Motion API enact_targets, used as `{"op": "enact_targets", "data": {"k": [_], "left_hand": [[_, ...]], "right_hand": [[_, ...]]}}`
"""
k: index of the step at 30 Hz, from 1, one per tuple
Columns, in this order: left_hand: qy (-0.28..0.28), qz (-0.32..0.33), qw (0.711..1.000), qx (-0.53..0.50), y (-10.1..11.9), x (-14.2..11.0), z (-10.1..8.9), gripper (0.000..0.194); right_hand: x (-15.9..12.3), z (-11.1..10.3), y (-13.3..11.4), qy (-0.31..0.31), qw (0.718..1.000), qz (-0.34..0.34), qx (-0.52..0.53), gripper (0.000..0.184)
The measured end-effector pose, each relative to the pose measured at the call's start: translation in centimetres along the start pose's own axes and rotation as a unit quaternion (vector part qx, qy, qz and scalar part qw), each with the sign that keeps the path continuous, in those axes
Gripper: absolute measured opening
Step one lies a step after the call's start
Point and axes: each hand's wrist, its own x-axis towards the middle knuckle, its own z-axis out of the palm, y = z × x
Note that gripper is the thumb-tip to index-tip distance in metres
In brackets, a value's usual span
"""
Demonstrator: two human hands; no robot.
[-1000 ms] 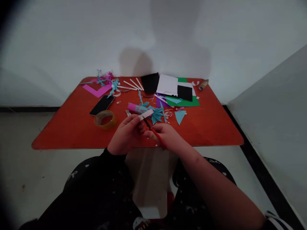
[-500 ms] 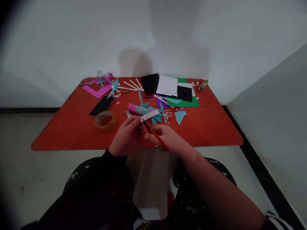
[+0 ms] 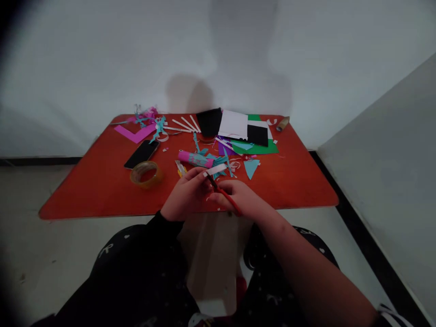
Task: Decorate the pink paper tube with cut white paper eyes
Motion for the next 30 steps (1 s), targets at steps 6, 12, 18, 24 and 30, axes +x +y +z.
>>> {"op": "enact_targets", "data": {"k": [6,12,18,24,30], "left_hand": [[-0.084,-0.051,0.995,0.030,-4.3,2.7,4.7,0.034],[-0.146,-0.036,0.987,0.049,-8.8,6.3,9.6,0.032],[-0.094,0.001,0.989,0.112,-8.8,6.2,10.5,0.029],[-0.054,0.008,0.985,0.164,-7.6,5.3,10.3,0.023],[-0.041,-0.011,0.981,0.189,-7.3,5.2,10.3,0.020]], "right_hand": [[-3.0,-3.7,2.4,0.068,0.997,-0.003,-0.036,0.044],[-5.8,-7.2,4.8,0.163,0.984,0.046,-0.062,0.046],[-7.3,-8.8,6.6,0.213,0.968,0.098,-0.091,0.046],[-7.3,-8.9,7.3,0.219,0.960,0.109,-0.137,0.047],[-6.9,-8.3,7.0,0.216,0.953,0.121,-0.174,0.051]]}}
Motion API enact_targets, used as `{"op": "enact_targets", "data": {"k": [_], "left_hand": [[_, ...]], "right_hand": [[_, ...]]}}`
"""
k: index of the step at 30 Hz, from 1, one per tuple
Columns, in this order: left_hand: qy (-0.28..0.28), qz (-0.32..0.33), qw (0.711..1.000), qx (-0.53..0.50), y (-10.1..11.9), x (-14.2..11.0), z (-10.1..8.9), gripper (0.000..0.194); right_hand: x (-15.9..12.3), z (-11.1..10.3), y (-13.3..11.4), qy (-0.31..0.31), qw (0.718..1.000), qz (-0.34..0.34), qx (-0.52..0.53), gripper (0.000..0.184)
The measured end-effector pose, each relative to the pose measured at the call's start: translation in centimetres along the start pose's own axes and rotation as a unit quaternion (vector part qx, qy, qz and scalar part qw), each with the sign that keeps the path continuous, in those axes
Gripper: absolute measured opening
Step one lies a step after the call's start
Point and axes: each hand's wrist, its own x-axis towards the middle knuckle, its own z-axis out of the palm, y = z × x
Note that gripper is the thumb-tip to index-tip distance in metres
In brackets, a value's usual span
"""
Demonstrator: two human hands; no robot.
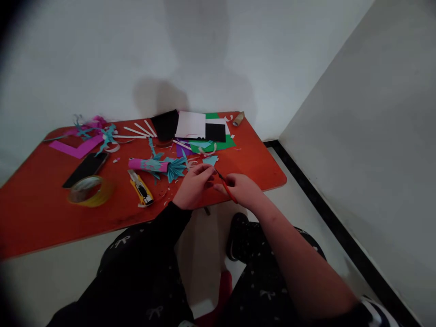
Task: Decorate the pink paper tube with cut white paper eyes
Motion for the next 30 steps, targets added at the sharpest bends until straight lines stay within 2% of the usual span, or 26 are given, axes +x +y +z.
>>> {"op": "enact_targets", "data": {"k": [7,11,18,22,26,28,30], "left_hand": [[0.019,-0.027,0.999,-0.032,-0.2,-0.5,-0.4,0.019],[0.014,-0.034,0.998,-0.052,-0.5,-0.8,-1.5,0.026],[-0.002,-0.060,0.996,-0.066,-0.1,-2.9,-5.9,0.031],[0.023,-0.048,0.996,-0.074,1.2,-4.5,-8.6,0.029],[0.035,-0.053,0.996,-0.064,1.9,-6.1,-10.3,0.026],[0.032,-0.056,0.997,-0.052,1.9,-6.9,-10.8,0.026],[0.021,-0.056,0.998,-0.038,1.7,-7.6,-11.0,0.028]], "right_hand": [[-0.4,-0.1,-0.6,0.039,0.995,0.013,-0.094,0.048],[0.0,-0.6,-0.1,0.049,0.991,0.027,-0.125,0.040],[2.0,-0.8,2.6,-0.005,0.982,0.028,-0.186,0.013],[2.4,-0.6,2.6,0.032,0.960,0.032,-0.278,0.022],[2.3,-0.2,1.8,0.047,0.935,0.054,-0.348,0.025],[2.2,0.2,1.1,0.063,0.935,0.050,-0.347,0.029],[2.0,1.1,0.1,0.082,0.952,0.007,-0.294,0.027]]}}
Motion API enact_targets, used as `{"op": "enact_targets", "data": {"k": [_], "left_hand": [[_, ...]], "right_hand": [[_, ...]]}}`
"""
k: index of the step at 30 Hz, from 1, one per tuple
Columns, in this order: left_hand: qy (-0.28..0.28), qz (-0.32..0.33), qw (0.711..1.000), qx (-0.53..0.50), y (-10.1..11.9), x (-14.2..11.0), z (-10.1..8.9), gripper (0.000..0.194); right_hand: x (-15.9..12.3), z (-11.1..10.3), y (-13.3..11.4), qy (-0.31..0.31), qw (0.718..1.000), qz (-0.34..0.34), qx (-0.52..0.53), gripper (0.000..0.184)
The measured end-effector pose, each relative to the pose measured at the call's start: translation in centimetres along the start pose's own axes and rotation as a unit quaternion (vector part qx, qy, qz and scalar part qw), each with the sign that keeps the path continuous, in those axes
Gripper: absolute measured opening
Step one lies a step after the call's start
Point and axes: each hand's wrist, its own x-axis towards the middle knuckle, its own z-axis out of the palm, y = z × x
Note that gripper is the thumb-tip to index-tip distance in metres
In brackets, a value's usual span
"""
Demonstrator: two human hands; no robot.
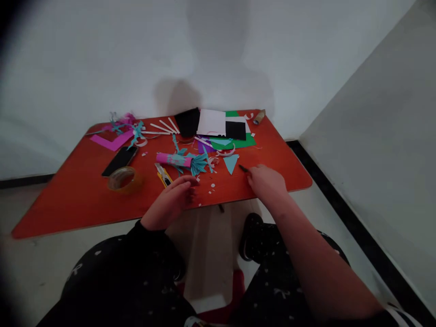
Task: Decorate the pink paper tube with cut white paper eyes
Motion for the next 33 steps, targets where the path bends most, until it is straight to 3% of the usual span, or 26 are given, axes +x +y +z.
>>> {"op": "enact_targets", "data": {"k": [2,5,8,12,20,24,28,33], "left_hand": [[-0.017,0.007,1.000,0.016,-0.2,-0.6,-0.1,0.028],[-0.042,0.021,0.998,0.040,-0.2,-1.3,0.0,0.026],[-0.049,0.025,0.997,0.049,-0.2,-1.7,0.0,0.025],[-0.041,0.029,0.997,0.053,-0.1,-1.9,-0.5,0.027],[-0.045,0.027,0.997,0.063,0.3,-2.1,-1.1,0.025],[-0.040,0.050,0.993,0.098,0.2,-2.0,-1.0,0.026],[-0.026,0.119,0.972,0.199,-0.1,-1.8,-1.0,0.027],[-0.010,0.213,0.926,0.311,-0.6,-1.6,-1.3,0.030]], "right_hand": [[-0.5,0.2,-2.0,0.009,0.988,-0.059,0.142,0.021],[-1.5,0.3,-5.5,-0.076,0.906,-0.110,0.402,0.024],[-2.1,0.0,-8.1,-0.134,0.851,-0.091,0.499,0.028],[-1.9,-0.3,-9.6,-0.150,0.825,-0.067,0.541,0.030],[-1.9,-0.4,-10.6,-0.170,0.833,-0.066,0.522,0.033],[-1.7,-0.2,-10.6,-0.140,0.854,-0.083,0.494,0.027],[-1.2,0.3,-10.4,-0.092,0.874,-0.112,0.464,0.022],[-0.9,0.5,-10.3,-0.086,0.886,-0.118,0.439,0.019]]}}
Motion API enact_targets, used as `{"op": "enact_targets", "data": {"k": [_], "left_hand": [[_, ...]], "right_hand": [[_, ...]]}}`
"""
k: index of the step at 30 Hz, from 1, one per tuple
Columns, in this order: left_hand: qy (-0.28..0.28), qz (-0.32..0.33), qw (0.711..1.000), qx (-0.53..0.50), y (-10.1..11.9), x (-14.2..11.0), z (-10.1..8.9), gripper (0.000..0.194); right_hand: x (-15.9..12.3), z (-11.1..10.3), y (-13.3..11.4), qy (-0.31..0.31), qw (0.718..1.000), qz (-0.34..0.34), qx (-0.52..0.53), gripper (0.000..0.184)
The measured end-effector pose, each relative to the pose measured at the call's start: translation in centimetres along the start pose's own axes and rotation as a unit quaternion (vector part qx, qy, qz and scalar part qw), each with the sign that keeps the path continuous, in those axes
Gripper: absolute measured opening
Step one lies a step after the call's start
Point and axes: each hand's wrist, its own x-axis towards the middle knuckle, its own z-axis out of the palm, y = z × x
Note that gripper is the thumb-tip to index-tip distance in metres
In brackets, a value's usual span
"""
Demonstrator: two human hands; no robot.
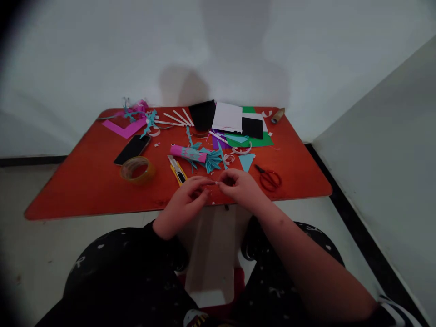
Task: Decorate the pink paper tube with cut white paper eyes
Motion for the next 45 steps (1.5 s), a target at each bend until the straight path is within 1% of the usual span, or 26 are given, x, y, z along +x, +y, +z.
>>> {"op": "enact_targets", "data": {"k": [3,6,11,13,15,17,19,22,26,28,31,34,45], "left_hand": [[-0.003,0.017,0.999,0.030,-0.1,0.0,0.1,0.031],[-0.001,0.021,0.998,0.057,0.0,0.0,0.1,0.032],[0.009,0.015,0.998,0.064,-0.1,0.1,0.3,0.032],[0.005,0.024,0.997,0.077,-0.3,0.2,0.3,0.031],[0.000,0.032,0.995,0.097,-0.4,0.3,0.4,0.030],[0.001,0.043,0.992,0.117,-0.4,0.5,0.6,0.027],[0.000,0.056,0.989,0.138,-0.4,0.5,0.8,0.025],[-0.026,0.085,0.971,0.220,-0.4,0.5,1.2,0.024],[-0.092,0.136,0.919,0.358,-0.7,0.4,1.8,0.025],[-0.111,0.150,0.897,0.400,-1.0,0.4,2.0,0.026],[-0.123,0.162,0.878,0.434,-1.5,0.5,2.2,0.029],[-0.131,0.168,0.871,0.442,-1.8,0.8,2.4,0.033],[-0.149,0.162,0.868,0.445,-1.6,1.2,2.6,0.041]], "right_hand": [[0.0,0.0,-0.1,-0.004,1.000,0.000,-0.008,0.018],[-0.1,-0.3,-0.1,0.001,1.000,0.004,-0.020,0.019],[0.5,-1.8,1.1,0.011,0.998,0.015,-0.059,0.021],[1.0,-2.6,2.0,-0.009,0.995,0.014,-0.097,0.020],[1.6,-3.0,3.0,-0.045,0.989,0.014,-0.142,0.020],[2.2,-3.1,4.0,-0.076,0.981,0.016,-0.176,0.019],[2.6,-3.0,4.7,-0.094,0.974,0.018,-0.205,0.016],[3.1,-2.6,5.3,-0.108,0.966,0.024,-0.233,0.012],[3.3,-2.4,5.5,-0.116,0.960,0.029,-0.253,0.012],[3.3,-2.4,5.5,-0.115,0.956,0.031,-0.267,0.014],[3.3,-2.3,5.4,-0.113,0.952,0.032,-0.283,0.015],[3.4,-2.3,5.4,-0.116,0.947,0.033,-0.299,0.014],[3.4,-1.7,4.9,-0.104,0.926,0.046,-0.359,0.014]]}}
